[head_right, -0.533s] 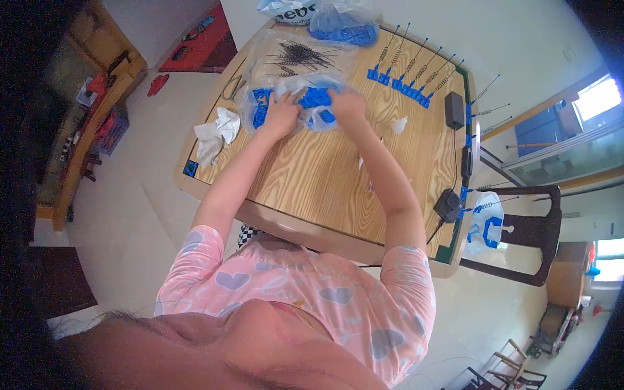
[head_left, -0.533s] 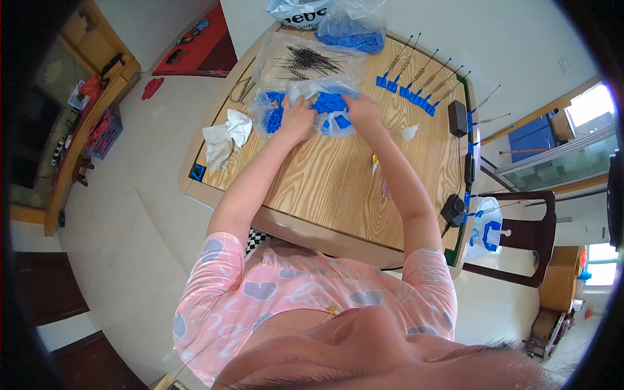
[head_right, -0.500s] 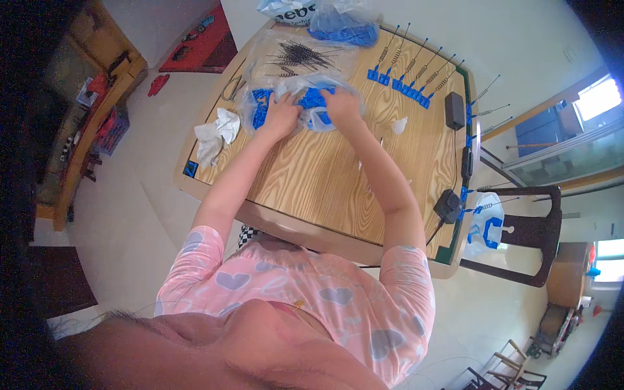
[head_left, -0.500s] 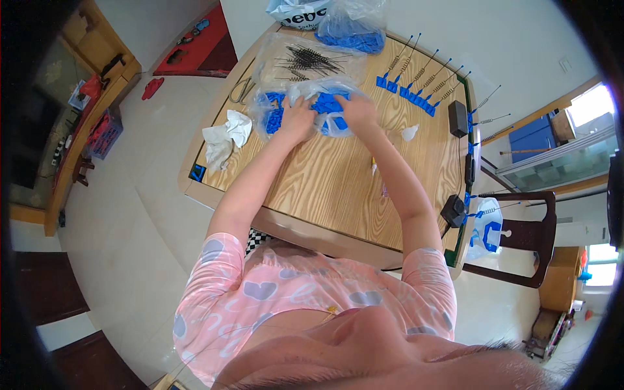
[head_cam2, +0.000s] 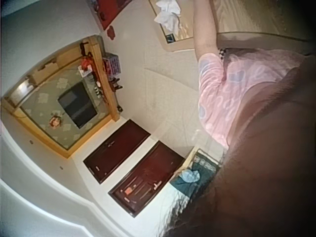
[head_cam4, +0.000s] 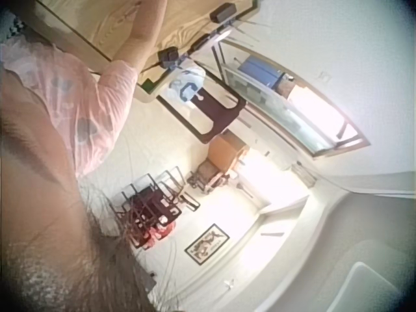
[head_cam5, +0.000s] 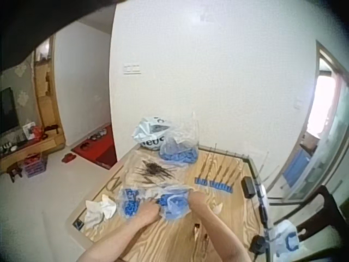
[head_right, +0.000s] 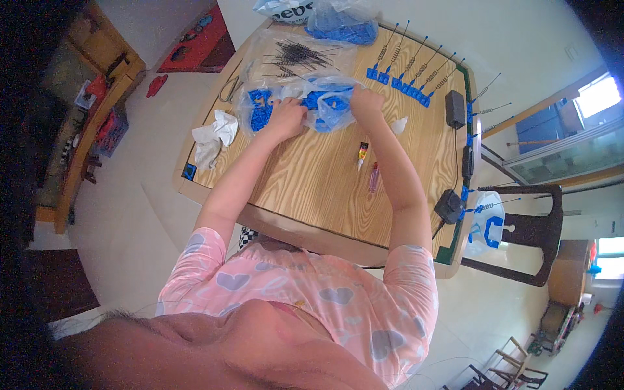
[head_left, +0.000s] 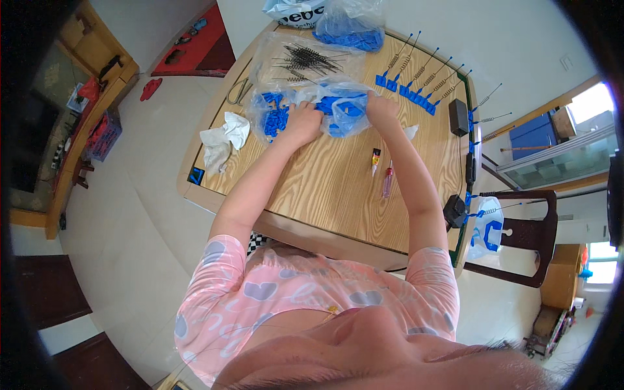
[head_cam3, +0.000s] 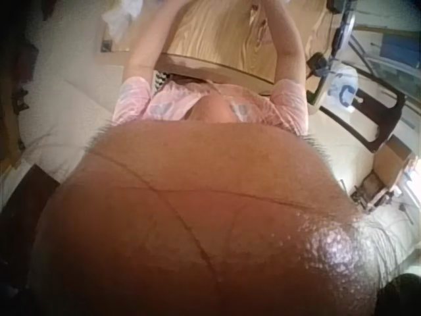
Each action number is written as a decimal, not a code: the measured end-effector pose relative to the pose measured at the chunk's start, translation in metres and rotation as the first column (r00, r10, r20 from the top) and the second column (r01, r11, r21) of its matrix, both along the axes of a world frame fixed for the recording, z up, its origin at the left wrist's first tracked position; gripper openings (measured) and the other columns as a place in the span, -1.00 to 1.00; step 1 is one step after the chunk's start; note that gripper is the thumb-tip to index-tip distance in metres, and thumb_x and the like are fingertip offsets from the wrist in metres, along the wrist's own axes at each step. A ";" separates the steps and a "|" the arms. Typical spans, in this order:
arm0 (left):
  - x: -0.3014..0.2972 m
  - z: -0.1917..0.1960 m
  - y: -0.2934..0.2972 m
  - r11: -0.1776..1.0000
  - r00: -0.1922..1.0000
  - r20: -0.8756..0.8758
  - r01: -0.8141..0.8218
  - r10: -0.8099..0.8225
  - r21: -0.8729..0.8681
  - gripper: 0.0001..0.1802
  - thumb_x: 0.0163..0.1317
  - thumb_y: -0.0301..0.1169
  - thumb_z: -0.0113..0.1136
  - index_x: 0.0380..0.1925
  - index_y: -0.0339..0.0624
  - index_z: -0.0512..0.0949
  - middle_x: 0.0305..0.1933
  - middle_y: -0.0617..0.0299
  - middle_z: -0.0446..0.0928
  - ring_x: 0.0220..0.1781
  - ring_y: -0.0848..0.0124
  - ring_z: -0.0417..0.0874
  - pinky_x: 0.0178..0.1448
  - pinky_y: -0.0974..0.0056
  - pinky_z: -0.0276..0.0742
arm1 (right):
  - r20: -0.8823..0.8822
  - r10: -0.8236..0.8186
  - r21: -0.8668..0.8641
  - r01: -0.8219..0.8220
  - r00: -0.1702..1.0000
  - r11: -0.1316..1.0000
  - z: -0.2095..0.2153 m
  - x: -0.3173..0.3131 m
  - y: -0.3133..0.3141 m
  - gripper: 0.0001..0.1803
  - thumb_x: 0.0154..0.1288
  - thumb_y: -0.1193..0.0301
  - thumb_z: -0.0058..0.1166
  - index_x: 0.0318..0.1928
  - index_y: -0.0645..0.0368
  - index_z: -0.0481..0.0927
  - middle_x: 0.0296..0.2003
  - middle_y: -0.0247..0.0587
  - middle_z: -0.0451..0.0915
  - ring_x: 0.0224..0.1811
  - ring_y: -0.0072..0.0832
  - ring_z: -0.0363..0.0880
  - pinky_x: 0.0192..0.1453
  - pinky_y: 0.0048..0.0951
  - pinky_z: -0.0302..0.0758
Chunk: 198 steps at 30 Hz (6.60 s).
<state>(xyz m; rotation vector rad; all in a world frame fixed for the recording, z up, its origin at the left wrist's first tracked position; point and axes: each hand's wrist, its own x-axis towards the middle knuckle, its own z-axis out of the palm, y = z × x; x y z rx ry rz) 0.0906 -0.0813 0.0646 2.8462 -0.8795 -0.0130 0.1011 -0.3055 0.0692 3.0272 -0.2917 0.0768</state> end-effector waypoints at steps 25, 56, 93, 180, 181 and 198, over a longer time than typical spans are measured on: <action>-0.029 -0.042 -0.030 0.893 0.902 0.197 0.418 -0.385 -0.169 -0.67 0.07 -0.38 0.13 -0.13 0.16 0.63 0.08 0.29 0.51 0.26 0.30 0.37 0.44 -0.18 -0.05 | -0.229 0.219 -0.031 -0.232 0.948 0.972 0.034 -0.036 -0.015 -0.75 0.19 0.39 -0.09 -0.26 0.17 0.65 -0.28 -0.02 0.66 -0.20 -0.13 0.66 -0.17 -0.13 0.56; 0.037 -0.025 -0.104 0.987 0.985 0.172 0.033 -0.006 -0.156 -0.57 -0.09 -0.19 0.33 -0.15 0.00 0.61 0.02 0.07 0.41 0.17 0.08 0.31 0.11 -0.01 0.32 | -0.004 0.049 0.174 -0.048 0.999 0.984 0.017 -0.015 -0.012 -0.37 0.19 0.49 -0.11 0.31 -0.06 0.21 -0.11 0.05 0.55 -0.10 0.00 0.59 -0.09 -0.03 0.53; -0.048 0.023 0.033 0.696 0.983 0.166 0.061 0.084 -0.716 -0.67 0.06 -0.39 0.23 -0.15 -0.26 0.53 -0.10 0.01 0.52 0.02 0.05 0.49 0.05 0.10 0.43 | 0.199 0.511 0.536 -0.530 0.836 0.657 0.005 -0.079 0.057 -0.75 0.09 0.42 0.12 -0.17 0.15 0.52 -0.22 0.00 0.55 -0.12 -0.03 0.52 -0.08 -0.13 0.48; 0.030 -0.020 -0.025 0.888 0.993 0.060 -0.065 0.103 -0.456 -0.82 0.16 -0.44 0.07 -0.26 -0.28 0.45 -0.28 -0.11 0.54 -0.23 -0.07 0.59 -0.19 -0.06 0.50 | 0.019 0.220 0.434 -0.206 0.975 0.877 -0.011 0.050 0.034 -0.62 0.14 0.36 0.06 -0.02 0.23 0.53 -0.05 0.14 0.53 -0.01 0.00 0.51 0.07 -0.19 0.44; 0.035 -0.018 -0.023 0.846 0.984 0.001 -0.151 0.176 -0.511 -0.83 0.18 -0.43 0.08 -0.28 -0.30 0.44 -0.29 -0.13 0.55 -0.24 -0.08 0.60 -0.19 -0.06 0.50 | -0.097 0.266 0.461 -0.193 0.959 0.866 -0.012 0.052 0.032 -0.61 0.14 0.37 0.05 0.01 0.20 0.53 -0.05 0.13 0.54 -0.01 -0.01 0.52 0.06 -0.18 0.45; 0.039 -0.009 -0.025 0.722 0.951 -0.019 -0.246 0.308 -0.647 -0.81 0.23 -0.36 0.09 -0.31 -0.26 0.39 -0.42 -0.15 0.55 -0.32 -0.12 0.59 -0.26 -0.09 0.46 | 0.290 0.362 0.630 -0.462 0.886 0.624 -0.060 0.067 0.034 -0.50 0.04 0.58 0.05 0.08 0.24 0.40 -0.09 0.12 0.53 -0.04 -0.09 0.53 0.03 -0.20 0.44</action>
